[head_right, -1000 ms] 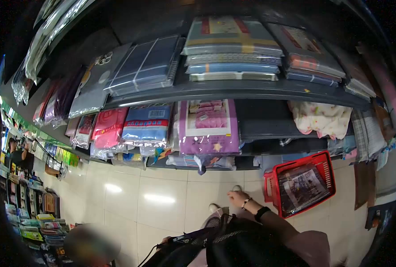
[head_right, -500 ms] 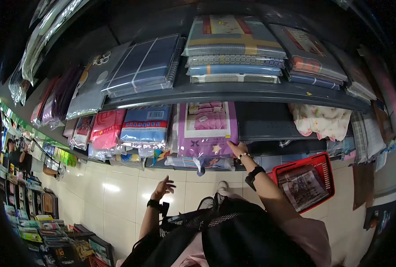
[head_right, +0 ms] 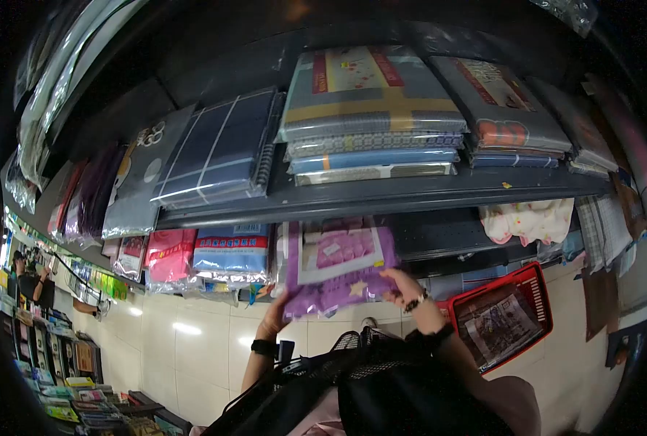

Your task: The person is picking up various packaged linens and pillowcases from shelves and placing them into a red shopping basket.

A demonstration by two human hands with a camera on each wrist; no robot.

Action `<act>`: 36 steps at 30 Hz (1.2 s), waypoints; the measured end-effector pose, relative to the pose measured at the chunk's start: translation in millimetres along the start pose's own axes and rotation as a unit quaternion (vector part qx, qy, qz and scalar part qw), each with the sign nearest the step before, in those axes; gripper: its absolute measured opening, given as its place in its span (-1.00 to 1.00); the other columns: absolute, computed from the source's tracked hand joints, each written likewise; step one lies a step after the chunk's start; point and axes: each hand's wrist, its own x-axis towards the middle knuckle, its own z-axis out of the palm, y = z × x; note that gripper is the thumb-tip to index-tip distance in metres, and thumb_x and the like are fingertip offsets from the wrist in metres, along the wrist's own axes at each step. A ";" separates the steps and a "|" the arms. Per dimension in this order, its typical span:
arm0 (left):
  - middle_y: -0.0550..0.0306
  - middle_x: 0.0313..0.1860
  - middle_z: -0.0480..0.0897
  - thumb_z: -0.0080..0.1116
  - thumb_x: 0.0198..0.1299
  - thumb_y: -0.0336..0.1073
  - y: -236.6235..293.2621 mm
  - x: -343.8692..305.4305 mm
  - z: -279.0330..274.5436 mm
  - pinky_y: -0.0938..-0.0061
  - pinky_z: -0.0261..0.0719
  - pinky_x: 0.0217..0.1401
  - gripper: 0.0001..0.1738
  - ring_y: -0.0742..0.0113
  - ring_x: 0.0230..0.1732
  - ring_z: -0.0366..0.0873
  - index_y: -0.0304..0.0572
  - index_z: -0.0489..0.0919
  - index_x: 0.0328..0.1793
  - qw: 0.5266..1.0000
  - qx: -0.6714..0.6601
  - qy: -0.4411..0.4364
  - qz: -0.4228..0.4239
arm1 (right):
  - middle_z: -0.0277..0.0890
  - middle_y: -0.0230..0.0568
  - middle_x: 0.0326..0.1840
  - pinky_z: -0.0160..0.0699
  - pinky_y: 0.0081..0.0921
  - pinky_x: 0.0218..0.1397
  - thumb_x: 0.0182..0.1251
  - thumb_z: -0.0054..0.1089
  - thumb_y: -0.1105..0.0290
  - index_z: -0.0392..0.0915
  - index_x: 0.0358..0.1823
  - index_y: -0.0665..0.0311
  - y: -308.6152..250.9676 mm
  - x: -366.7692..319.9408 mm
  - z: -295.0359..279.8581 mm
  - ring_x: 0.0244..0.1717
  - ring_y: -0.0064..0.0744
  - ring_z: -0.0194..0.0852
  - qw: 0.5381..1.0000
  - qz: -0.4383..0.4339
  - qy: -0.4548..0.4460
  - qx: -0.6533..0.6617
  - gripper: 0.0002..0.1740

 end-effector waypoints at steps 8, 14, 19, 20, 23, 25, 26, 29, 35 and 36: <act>0.02 -0.36 0.55 -0.04 0.05 -0.30 -9.2 -10.1 54.7 0.40 0.41 -0.25 -0.63 0.16 -0.31 0.49 -0.22 0.32 0.01 0.973 0.228 -0.018 0.013 | 0.42 -0.21 -0.22 0.42 -0.52 -0.29 -0.01 0.05 0.43 0.25 0.00 0.31 41.7 -29.3 -37.6 -0.27 -0.43 0.41 0.897 -0.337 0.071 -0.276 -0.54; -0.26 -0.48 0.49 -0.05 0.01 -0.19 39.0 -3.2 71.3 0.16 0.39 -0.33 -0.67 -0.18 -0.38 0.44 -0.28 0.35 -0.17 0.879 0.462 -0.117 0.011 | 0.46 -0.13 -0.36 0.38 -0.53 -0.29 -0.02 0.03 0.45 0.29 -0.05 0.37 44.5 -64.8 -19.0 -0.38 -0.45 0.43 0.831 -0.458 0.122 -0.293 -0.58; -0.26 -0.56 0.48 -0.02 -0.02 -0.20 59.8 27.6 76.3 0.16 0.39 -0.41 -0.66 -0.16 -0.46 0.45 -0.40 0.36 -0.28 0.820 0.545 -0.149 0.094 | 0.47 -0.10 -0.42 0.37 -0.55 -0.35 0.00 0.00 0.49 0.31 -0.07 0.36 43.9 -55.2 -20.9 -0.41 -0.44 0.45 0.826 -0.478 0.134 -0.266 -0.62; -0.25 -0.58 0.48 -0.01 -0.03 -0.21 64.4 32.3 76.3 0.17 0.39 -0.43 -0.67 -0.16 -0.48 0.45 -0.42 0.37 -0.32 0.819 0.538 -0.159 0.120 | 0.47 -0.09 -0.41 0.37 -0.55 -0.33 0.00 0.00 0.49 0.31 -0.08 0.36 42.2 -62.5 -17.9 -0.40 -0.41 0.45 0.824 -0.484 0.139 -0.257 -0.63; -0.25 -0.58 0.48 0.01 -0.05 -0.23 70.4 42.6 77.6 0.18 0.39 -0.45 -0.68 -0.15 -0.50 0.45 -0.44 0.38 -0.37 0.813 0.525 -0.195 0.157 | 0.47 -0.08 -0.39 0.37 -0.56 -0.31 0.01 0.00 0.50 0.32 -0.09 0.35 46.9 -73.2 -13.9 -0.39 -0.40 0.45 0.831 -0.479 0.189 -0.210 -0.64; -0.27 -0.55 0.48 0.02 -0.05 -0.23 73.6 48.4 82.9 0.17 0.38 -0.44 -0.68 -0.16 -0.50 0.44 -0.44 0.38 -0.37 0.773 0.572 -0.204 0.185 | 0.47 -0.07 -0.36 0.37 -0.55 -0.26 0.01 0.00 0.51 0.32 -0.08 0.35 62.6 -69.9 -20.0 -0.35 -0.40 0.46 0.818 -0.484 0.227 -0.213 -0.63; -0.28 -0.55 0.47 0.01 -0.05 -0.23 72.0 51.1 83.8 0.16 0.37 -0.39 -0.68 -0.18 -0.47 0.43 -0.44 0.38 -0.35 0.770 0.575 -0.225 0.159 | 0.47 -0.08 -0.36 0.37 -0.55 -0.24 0.01 0.00 0.51 0.31 -0.06 0.34 70.5 -70.5 -21.3 -0.34 -0.41 0.45 0.840 -0.457 0.225 -0.185 -0.62; -0.27 -0.57 0.46 -0.01 -0.03 -0.24 71.6 55.7 95.2 0.12 0.36 -0.37 -0.69 -0.21 -0.45 0.43 -0.44 0.37 -0.35 0.774 0.537 -0.275 0.189 | 0.44 -0.32 -0.42 0.33 -0.59 -0.31 0.02 0.00 0.52 0.35 -0.06 0.33 78.6 -93.5 -14.7 -0.40 -0.62 0.32 0.849 -0.423 0.280 -0.148 -0.63; -0.33 -0.33 0.47 -0.05 0.03 -0.16 73.0 73.8 120.6 0.12 0.36 -0.26 -0.64 -0.21 -0.27 0.42 -0.37 0.39 -0.23 0.693 0.594 -0.397 0.102 | 0.44 -0.30 -0.41 0.33 -0.62 -0.33 -0.01 -0.04 0.52 0.30 0.01 0.34 116.0 -106.6 -12.5 -0.42 -0.61 0.31 0.845 -0.372 0.374 -0.092 -0.55; -0.35 -0.31 0.47 -0.07 0.03 -0.13 55.7 82.9 119.3 0.12 0.35 -0.23 -0.61 -0.23 -0.26 0.42 -0.39 0.41 -0.23 0.698 0.593 -0.400 0.035 | 0.44 -0.30 -0.41 0.33 -0.62 -0.33 -0.01 -0.04 0.52 0.30 0.01 0.34 118.1 -109.9 -11.6 -0.42 -0.61 0.31 0.841 -0.370 0.388 -0.078 -0.55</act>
